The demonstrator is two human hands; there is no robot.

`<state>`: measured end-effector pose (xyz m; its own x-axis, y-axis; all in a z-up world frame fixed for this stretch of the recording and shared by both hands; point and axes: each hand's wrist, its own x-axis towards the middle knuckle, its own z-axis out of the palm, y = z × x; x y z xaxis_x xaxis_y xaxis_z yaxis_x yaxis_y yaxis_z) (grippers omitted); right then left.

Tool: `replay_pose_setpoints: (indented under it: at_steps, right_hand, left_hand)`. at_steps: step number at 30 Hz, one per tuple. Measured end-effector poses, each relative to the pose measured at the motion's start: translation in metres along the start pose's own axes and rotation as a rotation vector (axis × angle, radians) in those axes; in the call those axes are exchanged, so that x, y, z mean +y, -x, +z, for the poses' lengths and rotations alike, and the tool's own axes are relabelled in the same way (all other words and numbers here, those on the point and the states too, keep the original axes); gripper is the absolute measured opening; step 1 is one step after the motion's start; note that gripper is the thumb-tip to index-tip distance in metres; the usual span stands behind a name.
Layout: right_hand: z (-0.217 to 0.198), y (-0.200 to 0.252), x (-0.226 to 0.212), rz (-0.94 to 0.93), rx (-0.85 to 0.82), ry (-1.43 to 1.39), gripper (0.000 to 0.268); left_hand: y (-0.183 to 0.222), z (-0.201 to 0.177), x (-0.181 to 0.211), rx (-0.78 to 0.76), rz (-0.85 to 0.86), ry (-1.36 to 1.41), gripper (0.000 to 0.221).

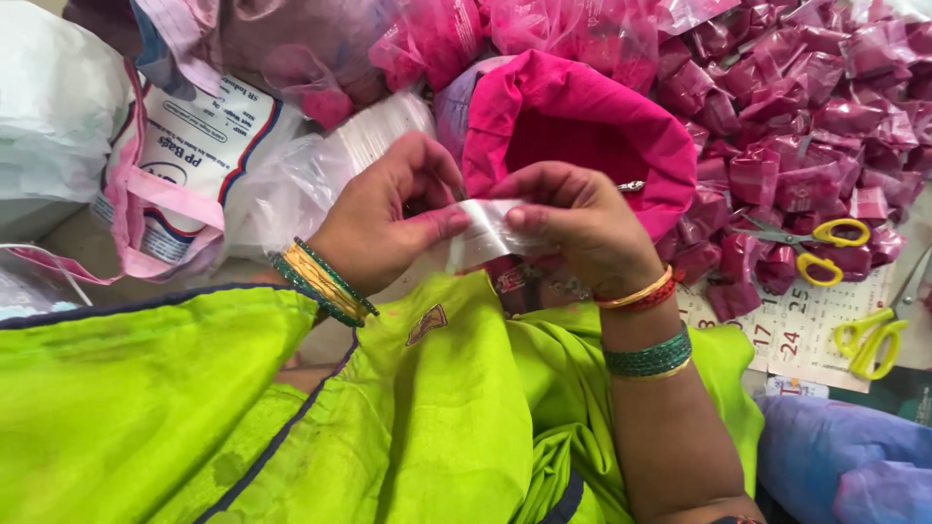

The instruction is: The person fills small plastic bags with pink powder using a spoon.

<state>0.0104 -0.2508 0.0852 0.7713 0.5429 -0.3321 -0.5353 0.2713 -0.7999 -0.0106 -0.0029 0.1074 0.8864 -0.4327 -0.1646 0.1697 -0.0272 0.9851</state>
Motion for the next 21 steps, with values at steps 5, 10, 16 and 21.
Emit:
replay_pose_setpoints:
  at_steps: [5, 10, 16, 21]
  right_hand:
    - [-0.024, -0.002, 0.007, -0.204, 0.082, -0.001, 0.017]
    - [-0.027, -0.001, 0.005, -0.241, 0.130, 0.091, 0.015]
    - [-0.025, -0.002, 0.006, -0.216, 0.155, 0.201, 0.014]
    - [-0.008, -0.006, 0.005, -0.220, 0.065, 0.376, 0.019]
  left_hand:
    - [0.003, -0.002, -0.014, 0.179, -0.202, 0.210, 0.019]
    - [0.007, -0.005, -0.024, 0.195, -0.282, 0.313, 0.020]
    - [0.004, -0.011, -0.024, 0.197, -0.249, 0.231, 0.017]
    - [0.002, -0.013, -0.022, 0.177, -0.228, 0.210, 0.017]
